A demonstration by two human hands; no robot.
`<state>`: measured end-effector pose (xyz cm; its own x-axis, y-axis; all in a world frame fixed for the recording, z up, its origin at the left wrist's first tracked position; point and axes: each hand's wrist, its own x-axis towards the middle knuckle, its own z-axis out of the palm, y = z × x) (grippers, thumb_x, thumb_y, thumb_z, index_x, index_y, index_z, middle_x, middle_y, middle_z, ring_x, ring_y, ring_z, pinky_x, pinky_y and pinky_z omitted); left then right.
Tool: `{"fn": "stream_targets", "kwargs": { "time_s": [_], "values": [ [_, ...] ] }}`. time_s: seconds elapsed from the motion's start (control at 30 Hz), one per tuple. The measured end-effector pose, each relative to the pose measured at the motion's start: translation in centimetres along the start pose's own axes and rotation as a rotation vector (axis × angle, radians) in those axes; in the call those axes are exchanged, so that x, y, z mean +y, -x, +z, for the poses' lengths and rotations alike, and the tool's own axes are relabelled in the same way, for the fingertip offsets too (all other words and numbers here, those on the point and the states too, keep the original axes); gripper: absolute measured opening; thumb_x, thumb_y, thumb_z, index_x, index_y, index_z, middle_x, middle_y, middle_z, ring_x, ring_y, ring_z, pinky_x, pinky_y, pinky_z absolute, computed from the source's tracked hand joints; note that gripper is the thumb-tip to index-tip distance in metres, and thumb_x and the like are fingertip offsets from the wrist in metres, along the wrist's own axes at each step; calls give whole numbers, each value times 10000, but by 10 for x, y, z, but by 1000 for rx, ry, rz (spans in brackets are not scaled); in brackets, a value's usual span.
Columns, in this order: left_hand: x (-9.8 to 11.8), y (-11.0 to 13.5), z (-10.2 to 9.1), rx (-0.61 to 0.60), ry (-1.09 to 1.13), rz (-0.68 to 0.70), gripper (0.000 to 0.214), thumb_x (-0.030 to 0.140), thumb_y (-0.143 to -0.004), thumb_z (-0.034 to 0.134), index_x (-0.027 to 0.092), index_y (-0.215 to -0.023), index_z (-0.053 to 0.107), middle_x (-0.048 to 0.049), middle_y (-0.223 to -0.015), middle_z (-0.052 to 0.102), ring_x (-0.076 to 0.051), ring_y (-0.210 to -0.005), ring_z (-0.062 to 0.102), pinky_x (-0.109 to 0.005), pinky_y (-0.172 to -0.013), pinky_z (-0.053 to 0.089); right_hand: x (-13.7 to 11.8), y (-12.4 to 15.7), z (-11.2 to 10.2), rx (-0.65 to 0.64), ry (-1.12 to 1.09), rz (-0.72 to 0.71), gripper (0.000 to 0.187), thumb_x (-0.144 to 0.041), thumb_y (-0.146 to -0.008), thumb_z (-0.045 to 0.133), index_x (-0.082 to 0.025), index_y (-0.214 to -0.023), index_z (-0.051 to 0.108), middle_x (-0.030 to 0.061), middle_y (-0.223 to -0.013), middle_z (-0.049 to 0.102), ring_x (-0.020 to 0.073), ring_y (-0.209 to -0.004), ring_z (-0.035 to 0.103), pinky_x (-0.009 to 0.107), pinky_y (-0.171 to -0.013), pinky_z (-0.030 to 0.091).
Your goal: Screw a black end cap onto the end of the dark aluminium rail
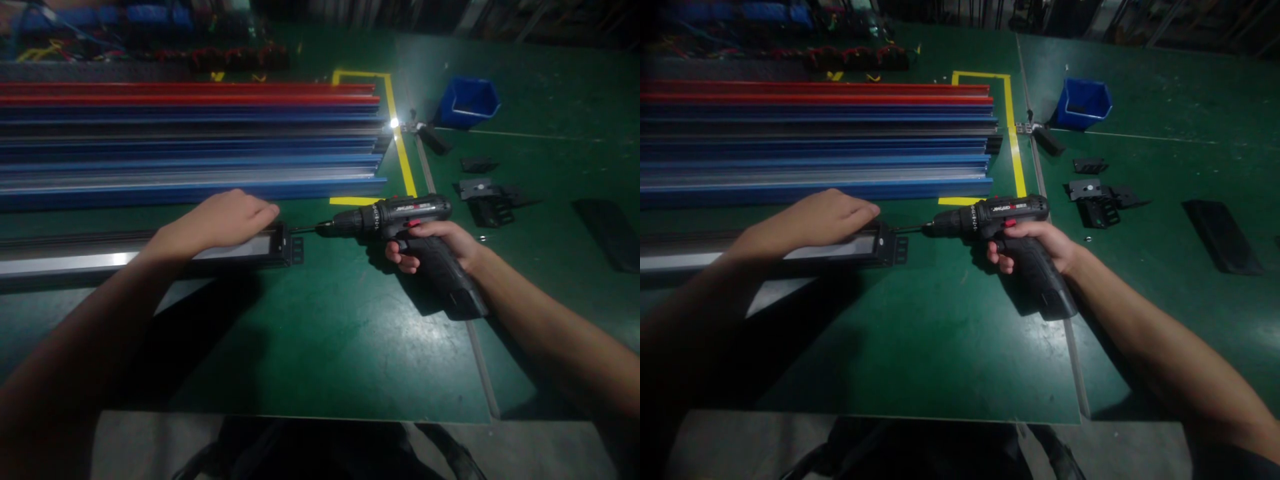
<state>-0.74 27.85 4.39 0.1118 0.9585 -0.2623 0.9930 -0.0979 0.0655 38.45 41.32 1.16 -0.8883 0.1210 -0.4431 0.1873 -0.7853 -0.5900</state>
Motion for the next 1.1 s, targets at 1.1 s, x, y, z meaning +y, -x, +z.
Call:
{"fn": "stream_targets", "kwargs": {
  "time_s": [1.1],
  "values": [
    [3, 3, -3, 22, 33, -2, 600, 546, -1021, 285, 201, -893, 759, -69, -906, 778, -220, -763, 661, -317, -705, 441, -5, -1, -3, 5, -94, 50, 311, -375, -966, 623, -115, -1136, 611, 120, -962, 726, 188, -722, 641, 338, -692, 568]
  ]
}}
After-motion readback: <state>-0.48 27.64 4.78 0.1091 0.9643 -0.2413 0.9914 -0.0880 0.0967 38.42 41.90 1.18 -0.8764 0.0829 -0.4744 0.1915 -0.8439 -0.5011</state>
